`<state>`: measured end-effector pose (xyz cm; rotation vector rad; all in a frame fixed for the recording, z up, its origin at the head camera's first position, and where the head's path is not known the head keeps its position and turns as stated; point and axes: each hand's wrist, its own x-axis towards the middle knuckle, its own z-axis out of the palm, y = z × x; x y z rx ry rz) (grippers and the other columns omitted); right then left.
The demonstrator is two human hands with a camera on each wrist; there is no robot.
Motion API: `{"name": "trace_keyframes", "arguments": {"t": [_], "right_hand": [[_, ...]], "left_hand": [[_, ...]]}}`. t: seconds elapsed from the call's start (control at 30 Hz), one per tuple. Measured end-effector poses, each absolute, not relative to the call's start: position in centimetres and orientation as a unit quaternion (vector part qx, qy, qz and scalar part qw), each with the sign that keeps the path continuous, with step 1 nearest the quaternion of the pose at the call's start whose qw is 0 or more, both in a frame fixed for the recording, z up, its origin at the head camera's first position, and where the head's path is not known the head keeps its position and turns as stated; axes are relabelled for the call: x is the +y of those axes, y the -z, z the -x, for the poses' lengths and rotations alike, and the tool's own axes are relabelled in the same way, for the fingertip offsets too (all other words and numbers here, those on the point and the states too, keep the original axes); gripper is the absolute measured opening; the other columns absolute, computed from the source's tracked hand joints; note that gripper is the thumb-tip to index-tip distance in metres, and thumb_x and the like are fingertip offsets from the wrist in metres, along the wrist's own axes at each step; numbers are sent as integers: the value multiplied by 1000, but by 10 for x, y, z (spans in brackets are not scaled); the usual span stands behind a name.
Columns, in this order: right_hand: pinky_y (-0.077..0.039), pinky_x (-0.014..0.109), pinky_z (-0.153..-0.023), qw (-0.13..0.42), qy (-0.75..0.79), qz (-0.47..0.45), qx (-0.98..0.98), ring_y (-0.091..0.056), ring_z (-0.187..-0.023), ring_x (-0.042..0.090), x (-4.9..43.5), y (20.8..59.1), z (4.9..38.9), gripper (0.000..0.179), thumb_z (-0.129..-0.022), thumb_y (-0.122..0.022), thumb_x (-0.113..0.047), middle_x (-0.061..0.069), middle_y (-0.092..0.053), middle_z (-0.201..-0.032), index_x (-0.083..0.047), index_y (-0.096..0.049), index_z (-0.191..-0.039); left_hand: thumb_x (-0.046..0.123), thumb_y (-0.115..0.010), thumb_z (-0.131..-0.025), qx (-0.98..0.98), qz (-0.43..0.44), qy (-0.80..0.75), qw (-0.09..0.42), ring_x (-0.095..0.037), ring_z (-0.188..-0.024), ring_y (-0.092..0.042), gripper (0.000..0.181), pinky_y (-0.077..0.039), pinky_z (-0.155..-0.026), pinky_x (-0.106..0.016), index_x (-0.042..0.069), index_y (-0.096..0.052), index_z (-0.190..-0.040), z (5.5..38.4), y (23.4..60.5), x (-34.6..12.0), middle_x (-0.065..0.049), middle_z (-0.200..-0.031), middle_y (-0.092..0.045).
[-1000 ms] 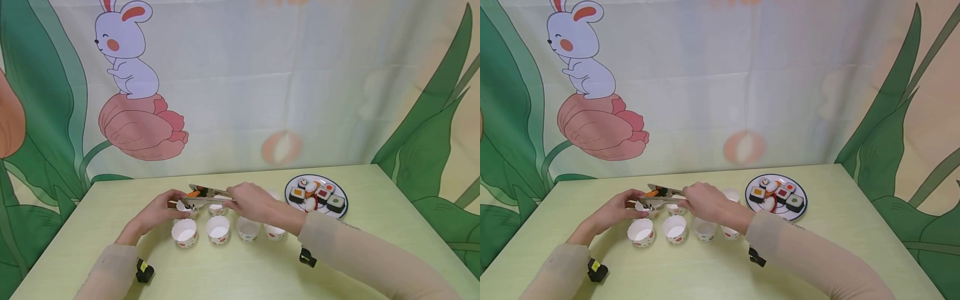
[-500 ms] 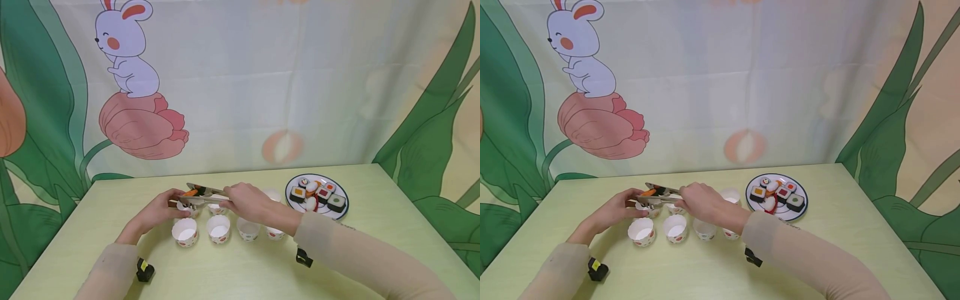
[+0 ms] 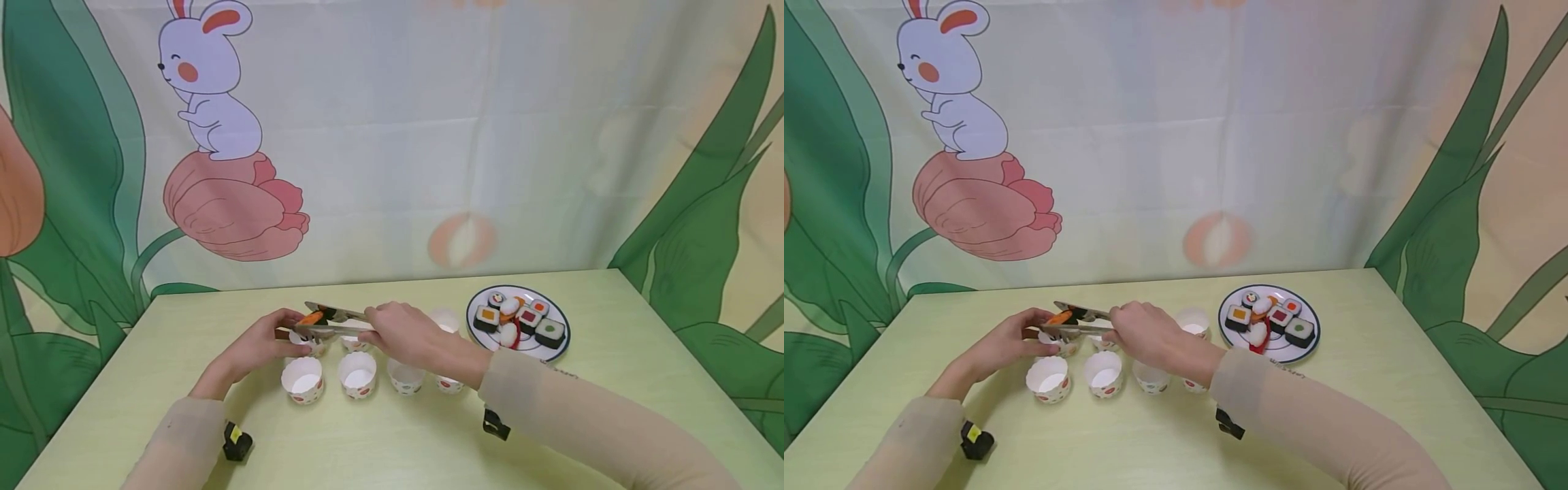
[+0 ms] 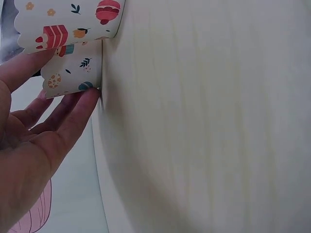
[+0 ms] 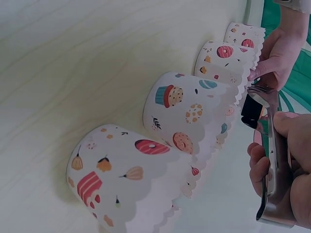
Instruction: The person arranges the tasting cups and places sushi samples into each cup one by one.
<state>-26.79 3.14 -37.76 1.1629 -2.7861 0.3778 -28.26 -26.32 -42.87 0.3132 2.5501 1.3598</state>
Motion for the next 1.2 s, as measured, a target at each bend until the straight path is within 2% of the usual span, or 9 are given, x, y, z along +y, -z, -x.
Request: {"name": "trace_keyframes", "arguments": {"t": [0.23,0.53,0.9,1.2], "right_hand": [[-46,27,-57,54,-126,-384,-913,-55,-64,14,30,378,267,26,-101,-68,-30,-3,-53,-70,-8,-61,-89],[-51,30,-63,53,-110,-375,-919,-63,-72,18,27,379,267,26,-101,-69,-32,0,-59,-77,-7,-64,-95],[-50,28,-61,59,-99,-371,-921,-60,-68,15,25,380,266,25,-100,-71,-31,-1,-58,-78,-7,-65,-96],[-50,30,-61,58,-102,-368,-922,-61,-70,17,25,376,265,25,-100,-70,-31,0,-58,-77,-8,-65,-94]], "left_hand": [[20,-83,-89,871,-107,-465,116,-37,-121,-57,66,-50,-98,-44,-2,-48,-140,283,428,-264,-20,-135,-54],[19,-83,-89,868,-114,-469,118,-36,-121,-57,66,-51,-97,-42,-3,-47,-140,282,428,-264,-18,-133,-56],[18,-82,-90,870,-119,-466,109,-36,-120,-57,61,-49,-99,-46,-3,-50,-137,283,427,-265,-18,-130,-58],[18,-82,-89,870,-120,-466,108,-35,-119,-58,61,-49,-97,-44,-3,-51,-136,284,427,-266,-17,-129,-58]]}}
